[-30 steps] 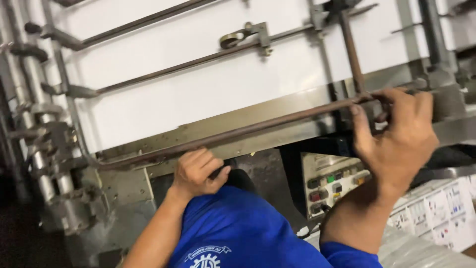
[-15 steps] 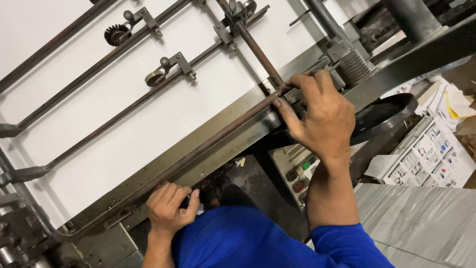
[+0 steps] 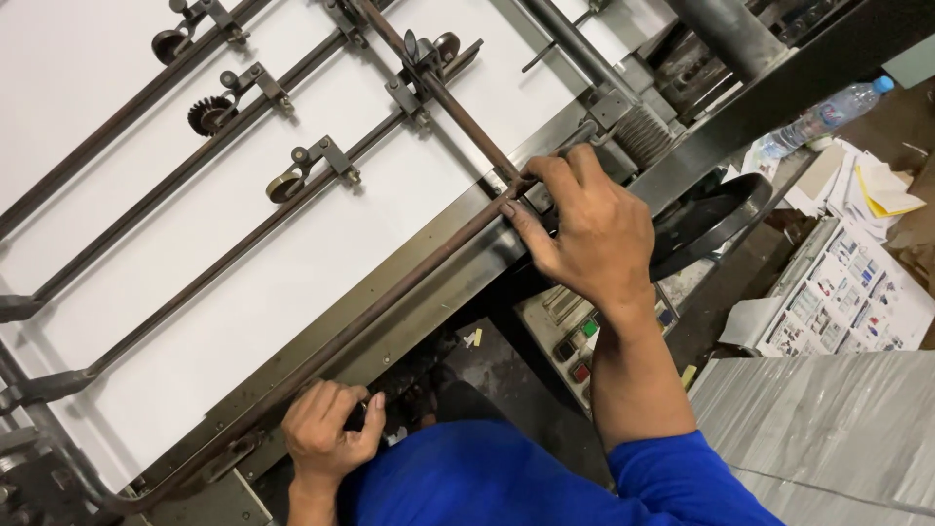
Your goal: The user is operating a large printing press, adjusting the paper feed mechanism.
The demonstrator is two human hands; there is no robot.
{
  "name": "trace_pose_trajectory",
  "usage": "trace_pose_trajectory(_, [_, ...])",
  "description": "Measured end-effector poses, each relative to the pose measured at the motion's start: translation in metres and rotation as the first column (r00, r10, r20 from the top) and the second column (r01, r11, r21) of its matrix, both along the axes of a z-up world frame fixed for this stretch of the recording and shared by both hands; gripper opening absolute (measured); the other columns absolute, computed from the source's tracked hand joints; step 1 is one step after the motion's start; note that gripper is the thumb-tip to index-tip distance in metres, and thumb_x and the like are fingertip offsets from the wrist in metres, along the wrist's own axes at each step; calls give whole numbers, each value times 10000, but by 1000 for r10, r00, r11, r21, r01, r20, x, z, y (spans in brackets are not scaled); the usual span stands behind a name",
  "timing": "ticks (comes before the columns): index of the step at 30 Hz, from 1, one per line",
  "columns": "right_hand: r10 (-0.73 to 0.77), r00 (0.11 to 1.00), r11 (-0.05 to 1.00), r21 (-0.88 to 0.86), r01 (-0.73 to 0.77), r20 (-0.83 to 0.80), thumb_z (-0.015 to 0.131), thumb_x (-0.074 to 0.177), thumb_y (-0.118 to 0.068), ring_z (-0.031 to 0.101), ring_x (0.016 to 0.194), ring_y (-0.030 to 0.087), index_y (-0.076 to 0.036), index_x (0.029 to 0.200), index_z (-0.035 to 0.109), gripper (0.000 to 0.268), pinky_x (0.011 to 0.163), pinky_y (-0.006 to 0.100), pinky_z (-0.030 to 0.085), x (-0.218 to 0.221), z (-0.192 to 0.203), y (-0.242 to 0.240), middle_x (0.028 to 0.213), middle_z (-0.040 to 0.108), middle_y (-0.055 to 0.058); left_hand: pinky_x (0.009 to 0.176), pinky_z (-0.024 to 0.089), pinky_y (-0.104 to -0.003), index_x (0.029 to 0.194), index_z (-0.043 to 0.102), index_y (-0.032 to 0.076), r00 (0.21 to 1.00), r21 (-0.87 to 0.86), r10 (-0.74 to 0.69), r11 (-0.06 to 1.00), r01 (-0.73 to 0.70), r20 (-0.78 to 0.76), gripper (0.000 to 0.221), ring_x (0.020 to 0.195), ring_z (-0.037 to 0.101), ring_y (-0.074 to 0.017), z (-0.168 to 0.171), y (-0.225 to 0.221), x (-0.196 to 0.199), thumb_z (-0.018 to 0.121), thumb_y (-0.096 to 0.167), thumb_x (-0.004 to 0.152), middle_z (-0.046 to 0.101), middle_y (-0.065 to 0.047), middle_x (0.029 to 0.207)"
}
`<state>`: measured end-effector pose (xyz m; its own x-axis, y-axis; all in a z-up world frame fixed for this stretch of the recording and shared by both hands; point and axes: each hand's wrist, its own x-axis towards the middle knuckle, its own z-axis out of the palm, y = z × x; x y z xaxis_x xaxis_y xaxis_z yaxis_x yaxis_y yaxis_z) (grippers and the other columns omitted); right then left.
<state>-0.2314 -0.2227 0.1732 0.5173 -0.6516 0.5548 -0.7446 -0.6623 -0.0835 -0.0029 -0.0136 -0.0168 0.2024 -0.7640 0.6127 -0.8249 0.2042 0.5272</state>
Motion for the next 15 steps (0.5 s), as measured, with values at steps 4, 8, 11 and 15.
trace_pose_trajectory(4, [-8,1000,1000,17,7,2,859,835,-327,686,813,307,-120,1166,657,440,620,426,514,1,1,0,1000,609,95,541,443,-373,740,650,85,1000,-11,7,1000,-7,2,151,591,589,-253,1,0,0,781,159,754,596,-53,668])
trace_pose_trajectory(8, [-12,1000,1000,15,12,7,855,851,-336,684,814,314,-125,1162,660,424,619,430,515,1,0,0,998,611,94,540,442,-373,739,650,86,1000,-12,-1,1000,1,-1,145,589,585,-258,3,0,0,776,157,748,589,-57,667])
trace_pose_trajectory(11, [-22,1000,1000,23,22,7,850,853,-341,685,811,315,-127,1159,664,418,616,431,516,2,1,2,1001,616,95,545,443,-372,736,643,88,1000,-15,-3,1000,3,-7,145,590,583,-262,5,0,0,772,152,750,589,-57,672])
trace_pose_trajectory(15, [-42,999,998,44,43,-20,847,860,-359,691,782,301,-118,1154,673,418,587,425,515,2,2,0,994,628,90,538,430,-381,730,646,84,1000,-19,15,1000,-15,3,150,581,568,-273,4,1,0,779,153,732,562,-69,651])
